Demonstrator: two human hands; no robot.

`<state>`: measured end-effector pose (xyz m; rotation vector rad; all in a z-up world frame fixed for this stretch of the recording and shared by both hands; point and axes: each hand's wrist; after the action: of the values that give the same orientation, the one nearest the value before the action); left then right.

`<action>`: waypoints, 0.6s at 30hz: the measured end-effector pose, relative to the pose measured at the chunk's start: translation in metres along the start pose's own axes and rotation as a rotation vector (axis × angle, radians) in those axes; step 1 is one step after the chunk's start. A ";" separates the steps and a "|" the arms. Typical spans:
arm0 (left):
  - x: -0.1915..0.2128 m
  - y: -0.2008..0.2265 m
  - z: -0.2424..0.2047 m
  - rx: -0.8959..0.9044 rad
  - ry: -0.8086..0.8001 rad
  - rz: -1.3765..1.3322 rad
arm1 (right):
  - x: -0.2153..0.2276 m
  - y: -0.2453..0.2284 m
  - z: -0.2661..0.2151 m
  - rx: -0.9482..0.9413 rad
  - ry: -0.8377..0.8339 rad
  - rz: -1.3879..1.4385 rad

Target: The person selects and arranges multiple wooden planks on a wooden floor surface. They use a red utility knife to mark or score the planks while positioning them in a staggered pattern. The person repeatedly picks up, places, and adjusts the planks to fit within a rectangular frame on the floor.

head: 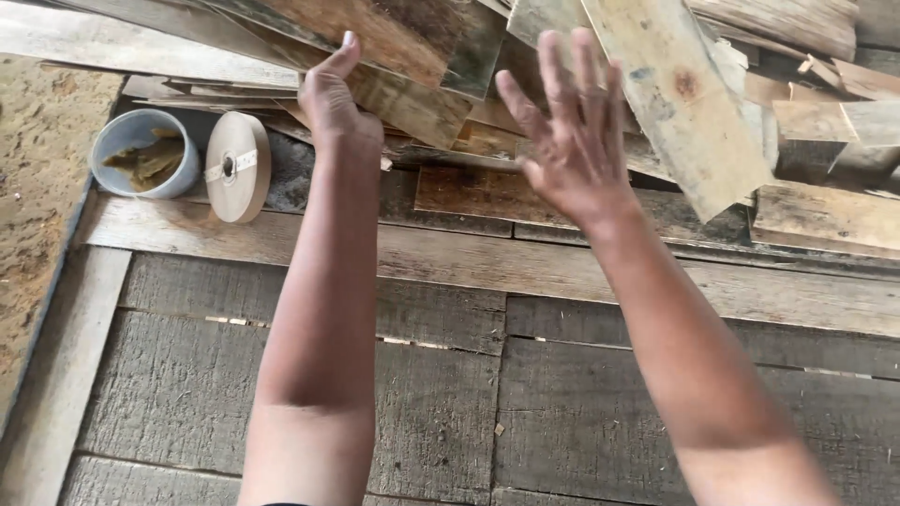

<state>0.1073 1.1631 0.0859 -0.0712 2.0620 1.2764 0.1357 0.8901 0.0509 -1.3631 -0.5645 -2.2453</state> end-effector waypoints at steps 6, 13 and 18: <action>0.025 0.032 0.006 -0.008 0.008 -0.025 | 0.009 0.009 -0.021 -0.322 -0.075 -0.045; 0.044 0.089 -0.032 -0.003 -0.085 -0.195 | 0.043 0.010 -0.007 -0.238 0.201 -0.074; 0.058 0.117 -0.078 -0.067 -0.183 -0.295 | 0.151 -0.010 -0.020 -0.306 0.077 0.040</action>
<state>-0.0232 1.1784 0.1625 -0.2687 1.7778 1.1248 0.0542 0.8624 0.1771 -1.4066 -0.1696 -2.4119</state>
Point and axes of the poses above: each hand's wrist, its own z-axis towards the middle knuckle, its own x-axis out of the back of the hand, y = z × x, and after that the axes turned 11 degrees about -x, right-handed
